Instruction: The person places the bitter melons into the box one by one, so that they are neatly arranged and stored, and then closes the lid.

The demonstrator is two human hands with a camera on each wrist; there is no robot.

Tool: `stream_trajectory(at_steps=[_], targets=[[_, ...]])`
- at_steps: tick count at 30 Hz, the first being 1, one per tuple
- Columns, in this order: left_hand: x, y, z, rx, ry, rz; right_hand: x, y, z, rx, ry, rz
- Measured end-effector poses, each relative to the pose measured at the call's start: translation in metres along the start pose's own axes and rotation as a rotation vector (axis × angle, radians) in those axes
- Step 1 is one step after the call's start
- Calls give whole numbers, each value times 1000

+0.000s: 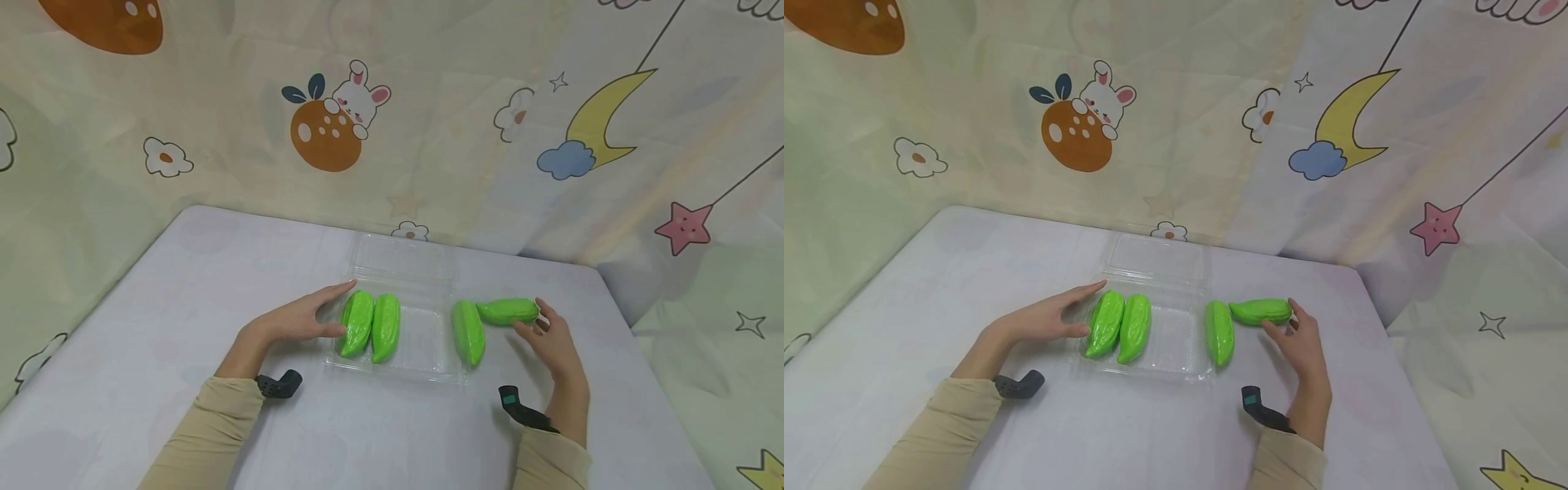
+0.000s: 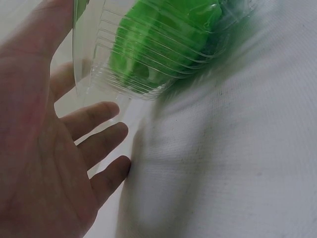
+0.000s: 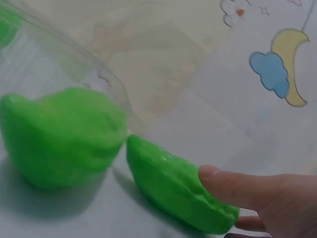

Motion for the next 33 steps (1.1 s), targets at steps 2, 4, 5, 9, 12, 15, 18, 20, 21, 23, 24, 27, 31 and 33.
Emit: stream_trajectory(at_steps=[2,4,5,9,12,15,18,20,21,23,24,27,31,33], targets=[[0,0,0,-2,-2,1,-2,5,-6,63,-29,-1],[0,1,-1,-4,1,2,-4,11,-11,124,-41,-10],[0,0,-1,-5,2,3,-5,14,-14,157,-44,-14],[0,0,-2,-2,11,6,-7,23,-21,223,-31,-20],[0,0,-2,0,14,7,-9,27,-24,214,-39,0],[0,0,-1,1,13,5,-10,30,-24,173,-27,21],[0,0,0,3,12,0,-9,30,-22,152,-13,21],[0,0,0,3,11,-2,-8,29,-21,151,-9,9],[0,0,1,3,13,-2,-7,28,-20,159,-11,3],[0,0,1,3,19,-2,-5,25,-19,187,-18,-14],[0,-1,1,0,20,-1,-5,24,-18,199,-24,-22],[0,-1,1,-7,24,1,-3,19,-15,240,-44,-53],[0,-1,1,-9,23,1,-1,13,-13,259,-71,-107],[0,-1,0,-7,21,1,0,11,-13,259,-84,-132]])
Point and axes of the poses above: each hand's wrist, its own x-axis away from the middle knuckle, its own y-axis out of the palm, z = x × y, the point moved 3 cm from there along -x, towards the middle knuckle, and after that the axes turned 4 degrees about -x, right-handed, at the moved point
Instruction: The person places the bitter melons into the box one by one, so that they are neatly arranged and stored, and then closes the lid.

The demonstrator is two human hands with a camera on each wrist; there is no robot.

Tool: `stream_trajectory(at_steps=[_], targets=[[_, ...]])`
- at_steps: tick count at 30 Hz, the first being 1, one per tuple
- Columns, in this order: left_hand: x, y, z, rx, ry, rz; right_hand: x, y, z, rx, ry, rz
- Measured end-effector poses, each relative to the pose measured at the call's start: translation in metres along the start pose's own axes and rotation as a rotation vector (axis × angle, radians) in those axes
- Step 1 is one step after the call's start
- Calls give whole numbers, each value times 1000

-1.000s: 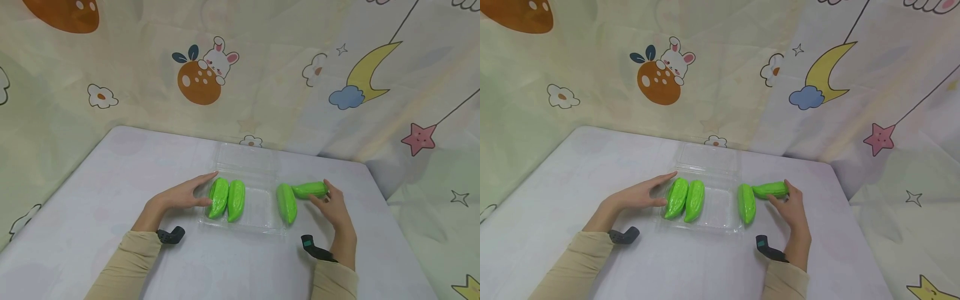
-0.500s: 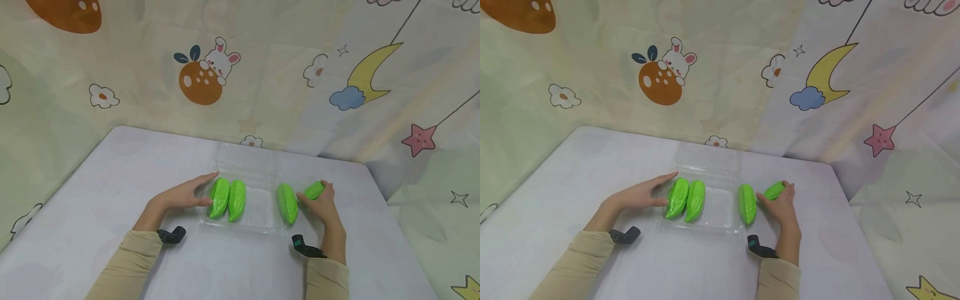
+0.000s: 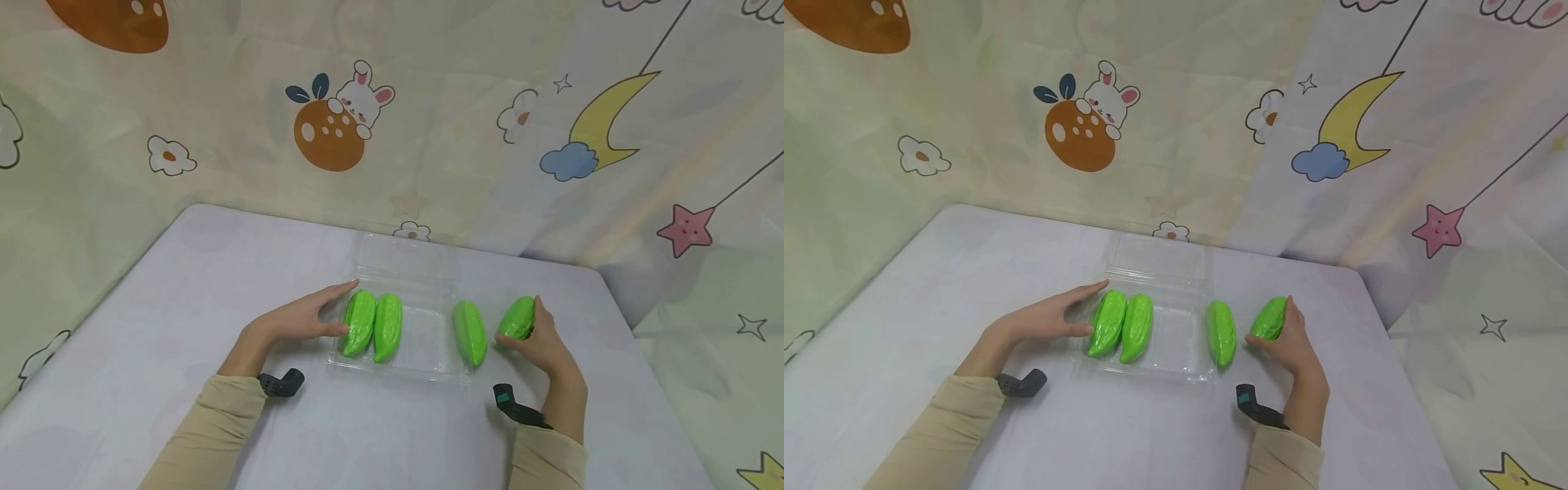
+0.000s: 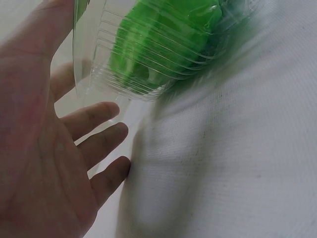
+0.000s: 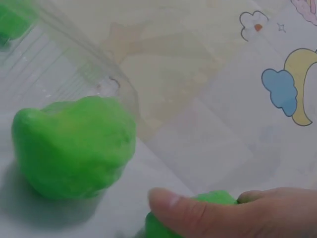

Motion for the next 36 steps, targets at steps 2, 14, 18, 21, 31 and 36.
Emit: stream_trajectory(at_steps=[2,14,18,21,31,36], targets=[[0,0,0,1,0,0,1,-2,0,-10,-17,-18],[0,1,-2,-8,-1,7,12,-3,-7,-33,1,-118],[0,2,-2,-1,-5,7,13,-3,-6,-60,-21,-143],[-1,2,-3,1,-12,7,13,-3,-6,-102,-23,-162],[-1,2,-3,2,-14,6,16,-5,-9,-161,-33,-201],[-1,2,-3,0,-12,6,17,-6,-9,-148,-24,-208]])
Point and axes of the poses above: each hand's wrist, its own x-axis away from the middle knuckle, its own y-axis out of the palm, z = x × y, the point moved 3 cm from there along -x, towards the middle knuckle, and after that the axes turned 4 degrees about -x, right-handed, at the moved point
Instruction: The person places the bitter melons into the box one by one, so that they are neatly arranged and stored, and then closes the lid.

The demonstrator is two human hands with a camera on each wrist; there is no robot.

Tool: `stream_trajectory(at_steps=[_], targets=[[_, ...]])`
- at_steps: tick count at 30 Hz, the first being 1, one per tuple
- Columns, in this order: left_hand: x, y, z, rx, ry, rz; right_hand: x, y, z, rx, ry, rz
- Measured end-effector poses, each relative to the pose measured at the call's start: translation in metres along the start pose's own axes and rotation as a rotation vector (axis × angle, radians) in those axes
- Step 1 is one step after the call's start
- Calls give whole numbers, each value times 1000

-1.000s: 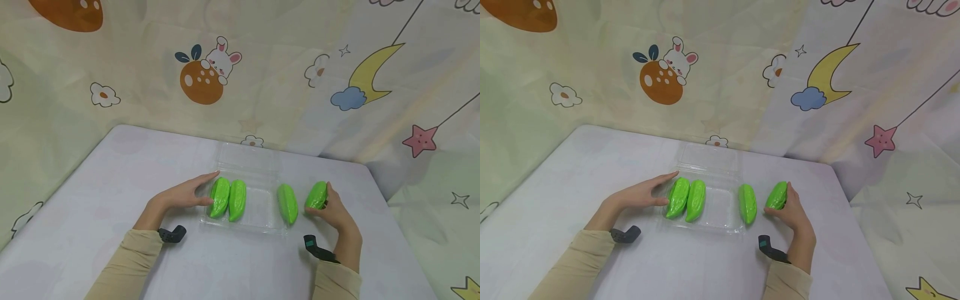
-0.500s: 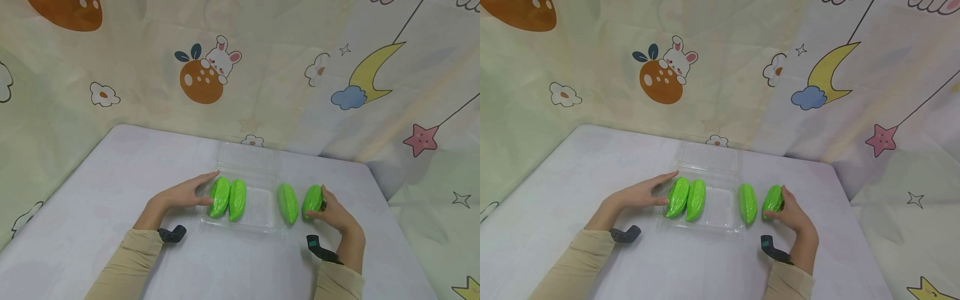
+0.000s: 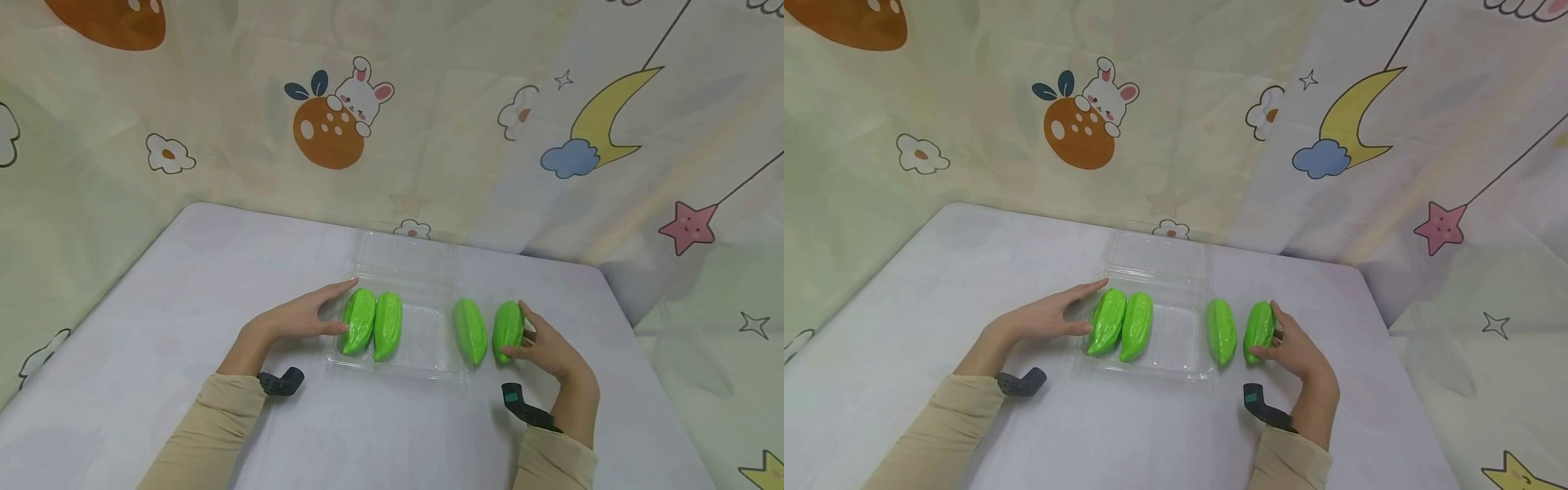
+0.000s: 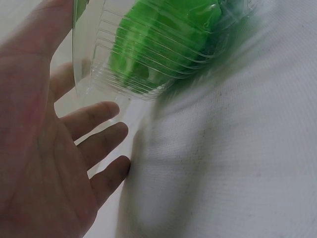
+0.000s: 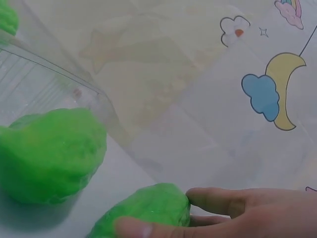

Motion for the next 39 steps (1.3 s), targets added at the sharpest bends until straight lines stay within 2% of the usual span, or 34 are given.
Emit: stream_trajectory(at_steps=[11,20,33,39], targets=[[0,0,1,2,-9,-2,2,0,-1,74,39,7],[0,0,0,1,3,-2,5,-1,-4,83,65,-13],[1,0,0,6,4,-1,7,-2,-10,112,37,-7],[1,-1,2,13,5,-3,9,-6,-15,123,-7,23]])
Point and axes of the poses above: each hand's wrist, its own x-axis away from the middle knuckle, its own y-axis out of the palm, z = x × y, the point moved 3 cm from there along -x, towards the middle knuckle, and after that the axes turned 4 degrees about -x, right-handed, at the moved point
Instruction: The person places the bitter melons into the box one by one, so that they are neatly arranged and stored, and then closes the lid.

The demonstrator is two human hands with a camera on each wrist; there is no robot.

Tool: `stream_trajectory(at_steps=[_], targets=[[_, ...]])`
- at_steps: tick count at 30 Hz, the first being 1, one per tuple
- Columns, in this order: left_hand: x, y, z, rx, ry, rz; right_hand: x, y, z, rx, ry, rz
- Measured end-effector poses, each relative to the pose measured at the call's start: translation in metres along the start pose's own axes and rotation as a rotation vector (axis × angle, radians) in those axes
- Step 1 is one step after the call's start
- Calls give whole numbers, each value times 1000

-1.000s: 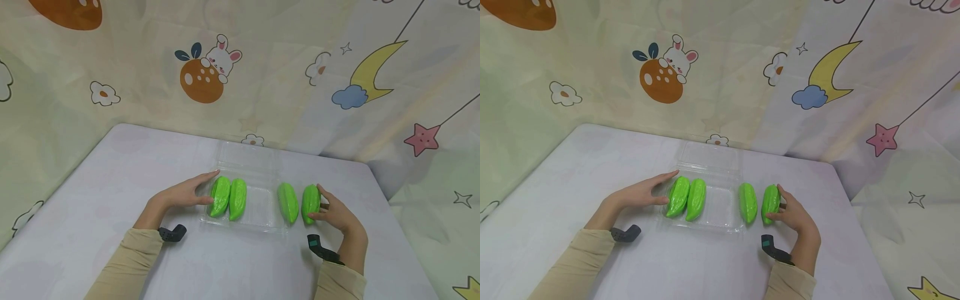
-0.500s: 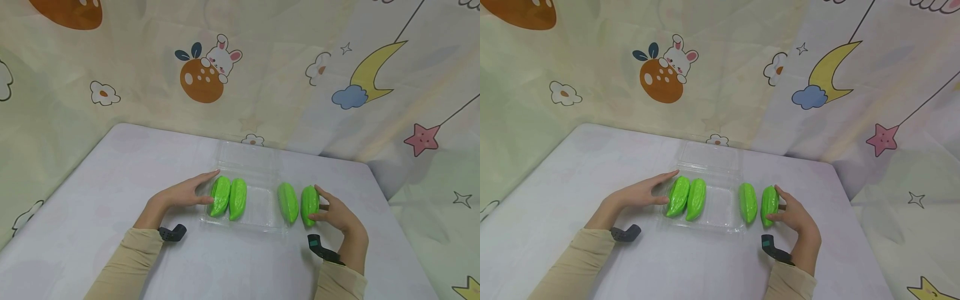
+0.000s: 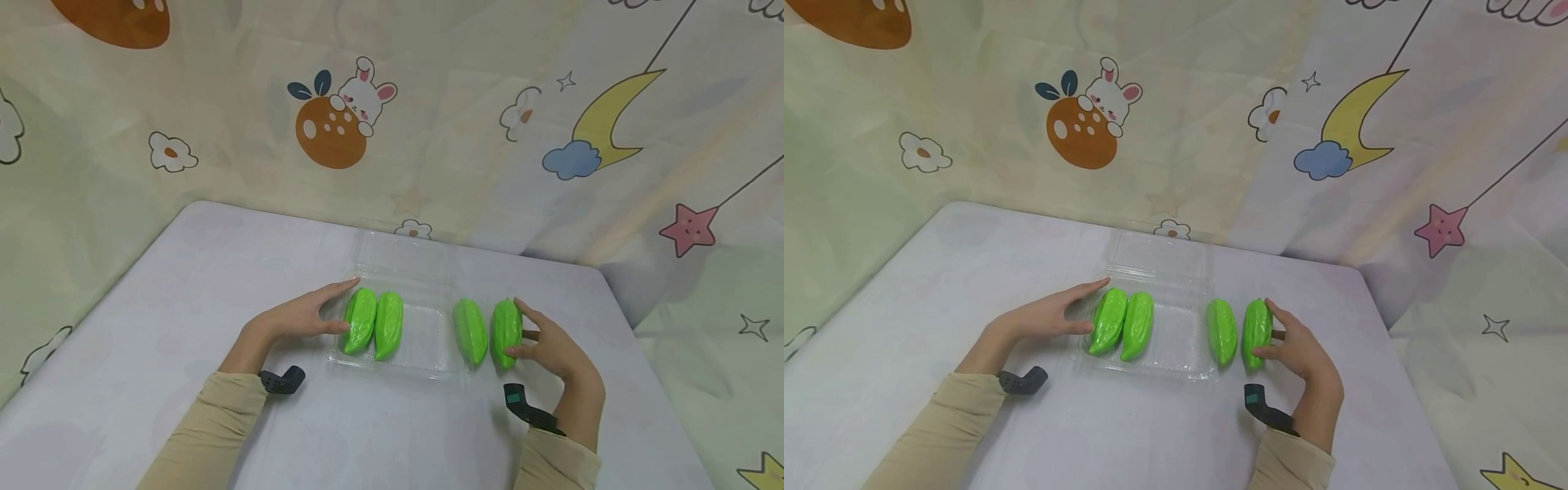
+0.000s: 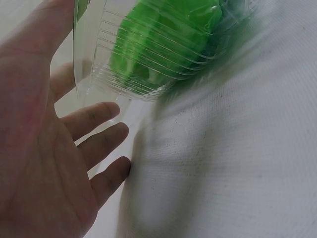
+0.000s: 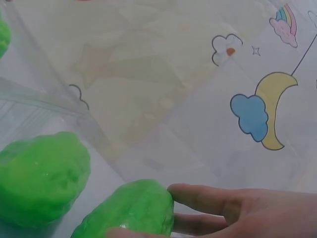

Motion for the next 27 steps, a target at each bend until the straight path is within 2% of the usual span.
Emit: stream_trajectory(at_steps=[11,18,27], targets=[[0,0,1,-5,-1,1,6,-6,-14,15,-57,49],[0,0,1,-7,-10,-1,10,-8,-35,58,-116,80],[0,0,0,-10,-7,-3,11,-2,-58,63,-179,89]])
Point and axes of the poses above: each hand's wrist, its own x-axis away from the middle knuckle, its own y-axis out of the palm, z = x × y, the point moved 3 cm from there along -x, towards the middle knuckle, and after that the axes turned 4 degrees about -x, right-handed, at the moved point
